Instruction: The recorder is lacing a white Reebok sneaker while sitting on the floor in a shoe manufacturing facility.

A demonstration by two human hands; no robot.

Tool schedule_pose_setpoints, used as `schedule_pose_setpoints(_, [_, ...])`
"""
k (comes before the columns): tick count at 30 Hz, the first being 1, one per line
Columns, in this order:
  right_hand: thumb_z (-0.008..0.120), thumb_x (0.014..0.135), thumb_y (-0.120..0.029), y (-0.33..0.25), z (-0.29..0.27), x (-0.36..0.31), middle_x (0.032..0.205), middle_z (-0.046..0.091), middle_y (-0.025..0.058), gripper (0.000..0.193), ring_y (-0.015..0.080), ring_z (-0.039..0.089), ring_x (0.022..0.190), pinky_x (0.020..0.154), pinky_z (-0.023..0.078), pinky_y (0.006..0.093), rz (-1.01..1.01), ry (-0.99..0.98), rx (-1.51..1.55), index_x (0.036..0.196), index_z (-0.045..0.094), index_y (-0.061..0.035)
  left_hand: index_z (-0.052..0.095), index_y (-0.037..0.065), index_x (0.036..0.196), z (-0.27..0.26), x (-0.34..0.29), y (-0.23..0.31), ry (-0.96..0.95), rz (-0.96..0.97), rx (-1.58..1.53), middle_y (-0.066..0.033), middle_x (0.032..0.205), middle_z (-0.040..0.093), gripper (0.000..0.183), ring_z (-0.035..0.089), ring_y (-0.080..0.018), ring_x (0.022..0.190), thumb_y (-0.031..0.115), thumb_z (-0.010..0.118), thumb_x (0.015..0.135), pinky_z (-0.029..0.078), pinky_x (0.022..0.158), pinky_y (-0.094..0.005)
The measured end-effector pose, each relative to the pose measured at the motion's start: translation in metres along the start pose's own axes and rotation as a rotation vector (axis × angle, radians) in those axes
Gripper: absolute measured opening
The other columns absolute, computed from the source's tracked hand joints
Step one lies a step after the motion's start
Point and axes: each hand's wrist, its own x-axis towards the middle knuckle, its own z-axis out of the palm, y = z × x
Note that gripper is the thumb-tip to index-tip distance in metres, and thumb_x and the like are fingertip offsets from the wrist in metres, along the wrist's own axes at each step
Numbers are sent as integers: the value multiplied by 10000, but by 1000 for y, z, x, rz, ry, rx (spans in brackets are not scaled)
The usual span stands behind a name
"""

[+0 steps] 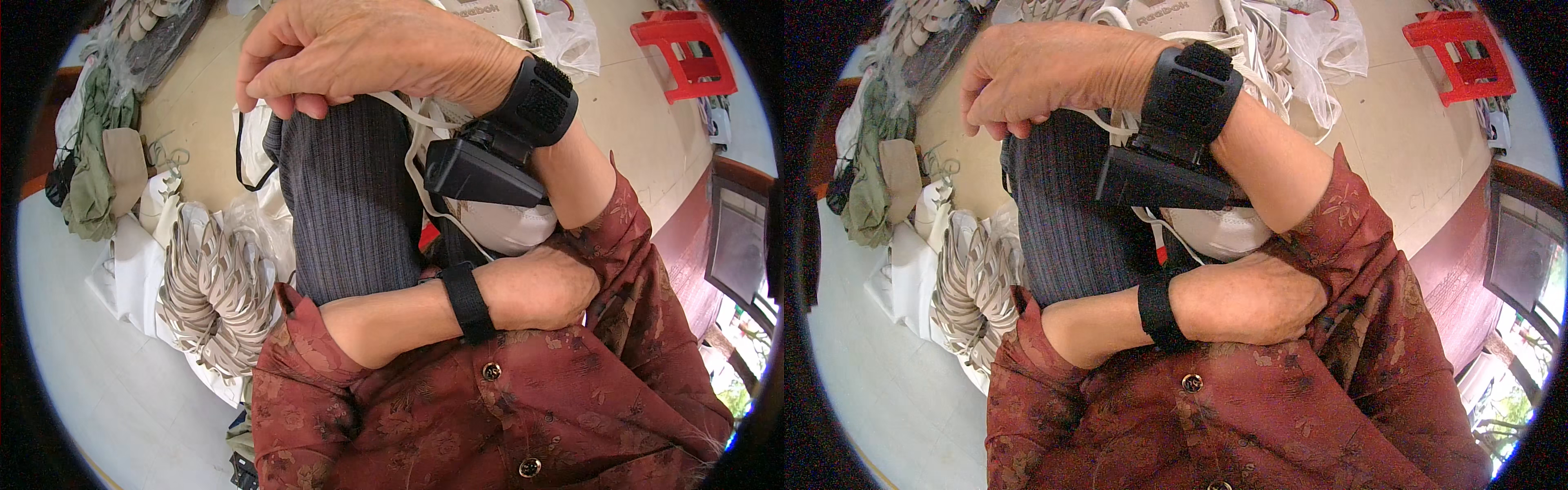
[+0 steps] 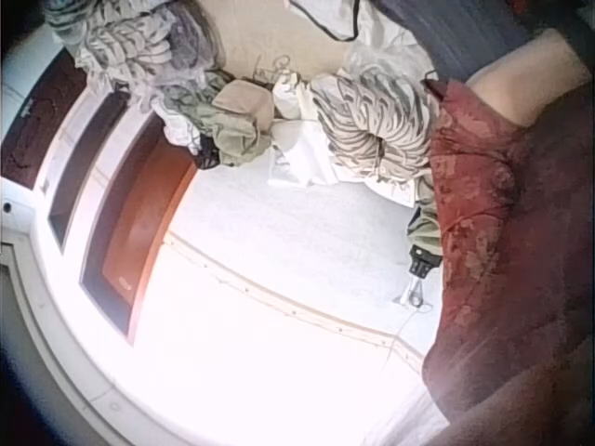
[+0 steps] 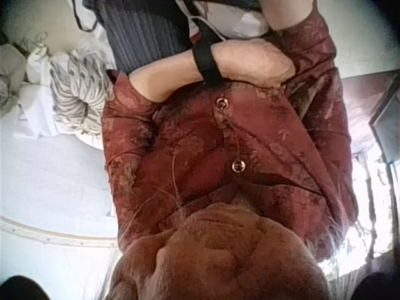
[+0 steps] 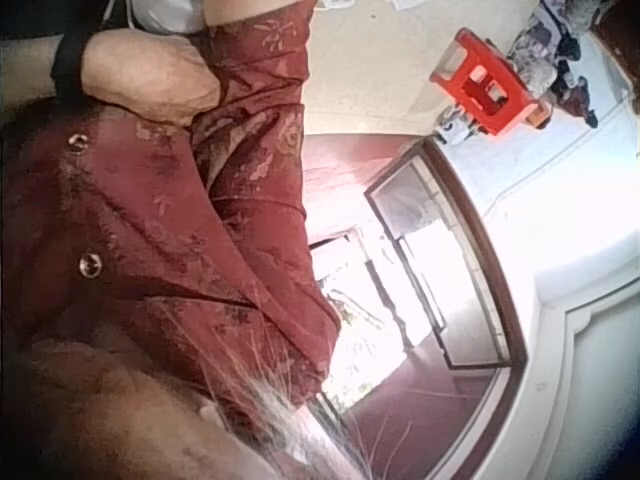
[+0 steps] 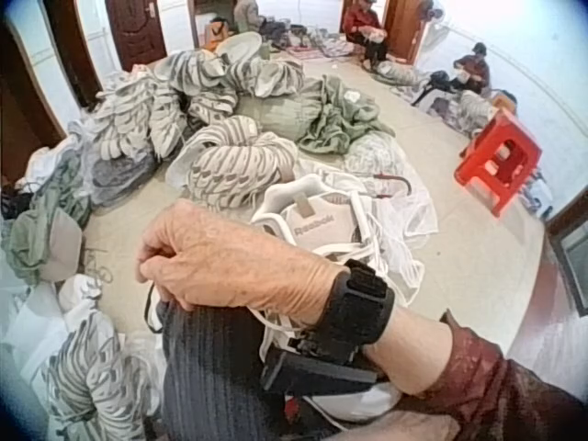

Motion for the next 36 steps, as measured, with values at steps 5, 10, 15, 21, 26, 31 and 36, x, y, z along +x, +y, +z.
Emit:
schedule_pose_setpoints(5, [656, 796, -242, 0, -1, 1, 689, 655, 25, 237, 110, 605, 600, 522, 448, 265, 10, -13, 9, 857, 727, -24, 573, 0, 897, -3, 0, 2, -24, -31, -5, -179, 848, 629, 211, 655, -370, 804, 207, 607, 875, 514, 723, -447])
schedule_pose_setpoints(10, [660, 801, -244, 1, 0, 0, 689, 655, 24, 239, 106, 603, 596, 517, 446, 261, -12, 0, 29, 860, 728, -22, 565, 3, 910, 2, -1, -1, 4, -5, 4, -176, 869, 618, 211, 642, -366, 824, 209, 598, 881, 502, 747, -447])
schedule_pose_setpoints(15, [661, 810, -242, 3, 0, 1, 686, 656, 22, 236, 103, 603, 593, 516, 447, 259, 5, -9, 15, 861, 730, -22, 564, 4, 918, 2, -1, -1, -17, -14, -2, -176, 872, 616, 212, 638, -368, 828, 212, 592, 884, 499, 749, -448])
schedule_pose_setpoints(21, [660, 815, -245, 4, 0, 2, 678, 654, 21, 231, 104, 600, 584, 512, 443, 261, -45, -11, 19, 845, 727, -26, 568, 5, 925, 3, 0, -1, -3, -4, -4, -175, 875, 614, 224, 637, -371, 836, 222, 599, 883, 499, 746, -449])
schedule_pose_setpoints(26, [656, 819, -246, 4, 0, 2, 682, 658, 23, 231, 106, 601, 583, 513, 445, 262, -17, -21, 18, 848, 727, -27, 567, 6, 928, 5, 0, -2, -15, -3, -1, -174, 879, 608, 221, 634, -372, 832, 220, 598, 883, 496, 743, -451])
schedule_pose_setpoints(31, [653, 824, -248, 5, 0, 3, 688, 661, 24, 236, 108, 604, 584, 514, 446, 263, -26, -24, 19, 864, 729, -28, 562, 8, 924, 4, -2, -2, -1, 6, -8, -175, 875, 606, 217, 631, -369, 831, 219, 595, 885, 494, 745, -450])
schedule_pose_setpoints(36, [651, 828, -247, 5, 0, 3, 700, 667, 29, 246, 113, 609, 589, 519, 452, 266, -15, -32, 35, 884, 732, -21, 557, 13, 918, 6, -2, -3, 28, 16, -2, -171, 870, 605, 210, 631, -367, 819, 217, 595, 884, 495, 738, -448])
